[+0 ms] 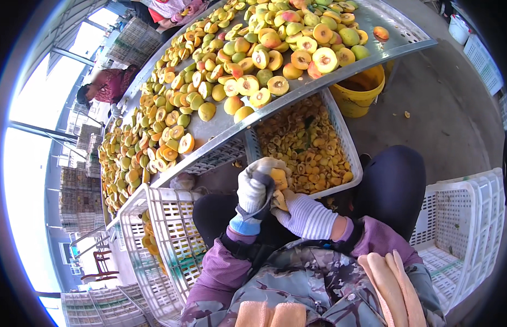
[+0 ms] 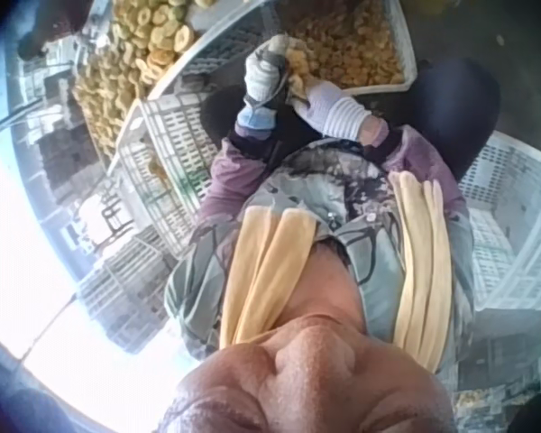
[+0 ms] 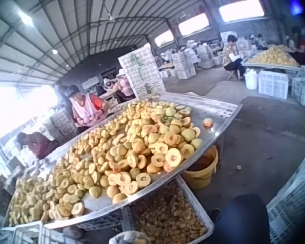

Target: The person picks up halved apricots from a metal table, cuts out the pits using a curved tool, and drops the pit remnants into a bin below.

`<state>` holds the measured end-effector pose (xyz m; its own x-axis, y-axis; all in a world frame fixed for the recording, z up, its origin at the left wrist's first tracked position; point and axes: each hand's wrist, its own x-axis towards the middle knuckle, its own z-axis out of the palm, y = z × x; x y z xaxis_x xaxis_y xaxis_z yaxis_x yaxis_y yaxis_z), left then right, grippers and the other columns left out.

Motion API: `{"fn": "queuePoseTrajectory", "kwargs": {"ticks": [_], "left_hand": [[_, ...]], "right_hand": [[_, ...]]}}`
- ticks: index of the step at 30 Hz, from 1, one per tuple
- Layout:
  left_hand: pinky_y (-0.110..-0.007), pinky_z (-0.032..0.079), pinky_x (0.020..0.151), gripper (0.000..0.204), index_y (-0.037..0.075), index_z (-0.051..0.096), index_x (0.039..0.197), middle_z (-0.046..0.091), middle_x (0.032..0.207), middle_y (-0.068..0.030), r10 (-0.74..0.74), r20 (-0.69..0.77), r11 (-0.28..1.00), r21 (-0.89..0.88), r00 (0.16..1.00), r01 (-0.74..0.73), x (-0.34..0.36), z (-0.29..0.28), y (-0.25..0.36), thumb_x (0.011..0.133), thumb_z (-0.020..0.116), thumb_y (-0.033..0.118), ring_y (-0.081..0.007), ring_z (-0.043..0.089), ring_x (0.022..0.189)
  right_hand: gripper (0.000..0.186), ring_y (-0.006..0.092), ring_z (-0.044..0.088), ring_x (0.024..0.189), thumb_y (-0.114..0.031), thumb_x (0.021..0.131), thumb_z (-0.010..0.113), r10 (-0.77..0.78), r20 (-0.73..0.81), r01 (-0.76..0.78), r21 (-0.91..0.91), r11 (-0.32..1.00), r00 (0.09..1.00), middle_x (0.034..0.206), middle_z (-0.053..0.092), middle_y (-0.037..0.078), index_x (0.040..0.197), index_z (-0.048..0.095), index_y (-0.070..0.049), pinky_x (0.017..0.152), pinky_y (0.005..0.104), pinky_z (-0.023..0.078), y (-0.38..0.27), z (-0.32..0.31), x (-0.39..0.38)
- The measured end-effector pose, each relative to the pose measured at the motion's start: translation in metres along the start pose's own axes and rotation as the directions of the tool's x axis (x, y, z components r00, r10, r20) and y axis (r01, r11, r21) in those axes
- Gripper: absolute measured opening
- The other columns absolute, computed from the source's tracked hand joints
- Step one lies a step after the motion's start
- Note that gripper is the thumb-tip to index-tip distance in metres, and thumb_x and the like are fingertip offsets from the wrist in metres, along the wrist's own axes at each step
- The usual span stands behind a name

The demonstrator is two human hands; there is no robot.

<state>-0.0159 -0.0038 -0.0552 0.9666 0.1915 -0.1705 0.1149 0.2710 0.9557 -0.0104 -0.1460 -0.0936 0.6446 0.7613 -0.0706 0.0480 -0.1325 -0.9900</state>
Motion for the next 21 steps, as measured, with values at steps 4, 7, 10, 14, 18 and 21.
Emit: {"fn": "queuePoseTrajectory", "kwargs": {"ticks": [4,7,10,14,18,21], "left_hand": [[-0.032,0.053,0.064,0.053,-0.005,0.063,0.093,0.066,0.083,-0.0173,-0.065,0.130,0.997,0.047,0.989,0.059,0.006,-0.008,0.000,0.087,0.061,0.047,-0.0235,0.064,0.069],[-0.034,0.053,0.064,0.061,-0.004,0.062,0.095,0.065,0.086,-0.0190,0.004,0.291,0.989,-0.145,0.957,0.040,0.007,-0.006,-0.010,0.088,0.053,0.056,-0.0258,0.064,0.070],[-0.034,0.053,0.066,0.062,-0.002,0.058,0.105,0.065,0.090,-0.0170,0.027,0.023,0.931,-0.365,0.999,-0.017,0.006,0.013,-0.003,0.090,0.049,0.058,-0.0268,0.064,0.072],[-0.030,0.048,0.058,0.036,-0.001,0.057,0.099,0.061,0.086,-0.0112,0.613,-0.379,0.775,0.458,0.694,-0.434,-0.010,-0.061,0.020,0.094,0.053,0.034,-0.0198,0.059,0.069],[-0.019,0.034,0.044,0.023,0.004,0.058,0.091,0.054,0.061,0.0027,0.688,-0.632,0.669,0.743,0.357,0.027,-0.090,-0.137,0.116,0.092,0.058,0.027,-0.0036,0.043,0.048],[-0.036,0.051,0.070,0.035,0.005,0.064,0.110,0.068,0.084,-0.0170,0.789,-0.475,0.010,0.643,0.389,0.766,-0.153,-0.183,0.171,0.082,0.068,0.024,-0.0285,0.064,0.073]], "right_hand": [[0.024,0.0099,0.047,0.042,-0.027,0.091,0.059,0.224,0.279,-0.334,0.455,0.825,0.934,0.055,0.049,0.001,0.084,0.052,-0.005,0.039,0.0253,0.039,-0.017,-0.008,-0.005],[0.025,0.0097,0.047,0.042,-0.029,0.091,0.060,0.121,0.441,-0.403,0.629,0.665,0.889,0.056,0.050,0.001,0.081,0.053,-0.007,0.039,0.0251,0.039,-0.025,-0.013,-0.009],[0.028,0.0098,0.047,0.042,-0.030,0.091,0.059,0.136,0.421,-0.406,0.662,0.630,0.897,0.057,0.050,0.000,0.077,0.053,-0.007,0.039,0.0245,0.038,-0.036,-0.020,-0.009],[0.025,0.0118,0.047,0.040,-0.027,0.091,0.058,0.315,0.393,-0.500,0.744,0.442,0.864,0.056,0.050,0.002,0.081,0.052,-0.006,0.036,0.0267,0.039,-0.008,-0.019,0.012],[0.020,0.0120,0.046,0.039,-0.024,0.091,0.057,0.483,0.384,-0.528,0.824,0.204,0.787,0.059,0.049,0.001,0.088,0.051,-0.005,0.035,0.0278,0.041,0.022,-0.022,0.027],[0.019,0.0111,0.048,0.041,-0.025,0.090,0.058,0.393,0.348,-0.502,0.757,0.418,0.851,0.060,0.050,0.001,0.087,0.051,-0.006,0.036,0.0277,0.042,0.015,-0.023,0.022]]}}
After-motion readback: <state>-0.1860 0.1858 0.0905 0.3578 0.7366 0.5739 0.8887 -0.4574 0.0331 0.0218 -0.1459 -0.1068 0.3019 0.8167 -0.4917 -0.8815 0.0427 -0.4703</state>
